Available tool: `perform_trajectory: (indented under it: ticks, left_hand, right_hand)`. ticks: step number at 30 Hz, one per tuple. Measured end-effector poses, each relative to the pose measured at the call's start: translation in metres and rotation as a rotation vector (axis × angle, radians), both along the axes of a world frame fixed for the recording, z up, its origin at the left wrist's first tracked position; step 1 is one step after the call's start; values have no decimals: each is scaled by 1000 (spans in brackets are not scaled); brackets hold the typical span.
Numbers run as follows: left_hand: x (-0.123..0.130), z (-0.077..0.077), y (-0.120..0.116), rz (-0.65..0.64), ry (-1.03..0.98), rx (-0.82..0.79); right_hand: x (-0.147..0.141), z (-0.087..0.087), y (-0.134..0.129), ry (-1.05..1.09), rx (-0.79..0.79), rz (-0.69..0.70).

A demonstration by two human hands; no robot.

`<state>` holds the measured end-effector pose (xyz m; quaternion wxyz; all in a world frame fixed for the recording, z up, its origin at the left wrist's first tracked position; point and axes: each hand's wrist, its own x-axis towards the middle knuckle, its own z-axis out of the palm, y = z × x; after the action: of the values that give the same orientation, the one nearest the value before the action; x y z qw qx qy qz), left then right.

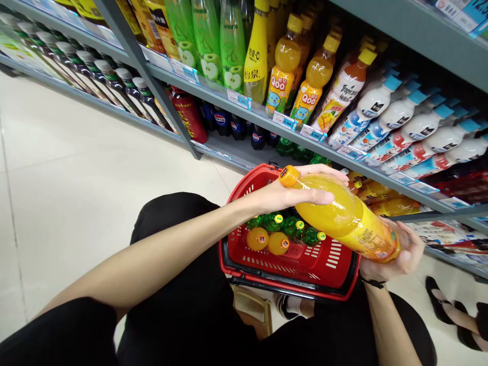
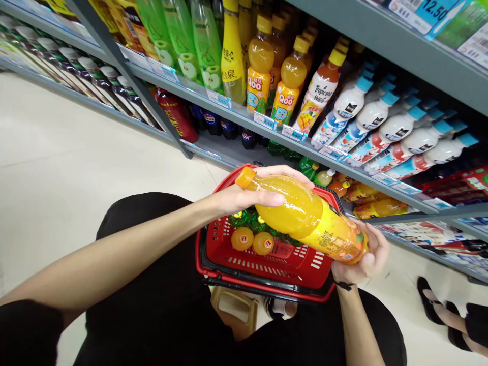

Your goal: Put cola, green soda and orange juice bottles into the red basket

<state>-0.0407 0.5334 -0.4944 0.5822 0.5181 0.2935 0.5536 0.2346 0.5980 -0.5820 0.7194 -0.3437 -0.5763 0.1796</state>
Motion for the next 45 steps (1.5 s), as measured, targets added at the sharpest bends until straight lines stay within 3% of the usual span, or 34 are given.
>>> perform_trajectory:
  ticks: [7, 14, 17, 24, 29, 33, 38, 42, 45]
  left_hand:
    - [3, -6, 3, -38, 20, -10]
    - [11, -11, 5, -84, -21, -119]
    - [14, -13, 6, -109, -47, -142]
    - [10, -19, 12, -4, 47, -104]
    - [9, -14, 10, 22, 127, -92]
    - [9, -13, 5, -30, 167, -117]
    - [11, -16, 4, 31, 155, -177]
    - [17, -19, 5, 28, 192, -261]
    - [27, -27, 5, 124, 208, -360]
  right_hand:
    - [7, 12, 5, -15, 98, -42]
    - [23, 23, 14, -69, 194, -82]
    - [26, 24, 13, -60, 152, -86]
    - [22, 11, 0, -125, -171, 24]
    - [23, 3, -2, -134, -372, 95]
    - [22, -12, -3, 90, -728, 172]
    - [9, -33, -22, 356, -1318, 269]
    - [-3, -38, -38, 409, -1508, 419]
    - [-5, -40, -42, 452, -1662, 524]
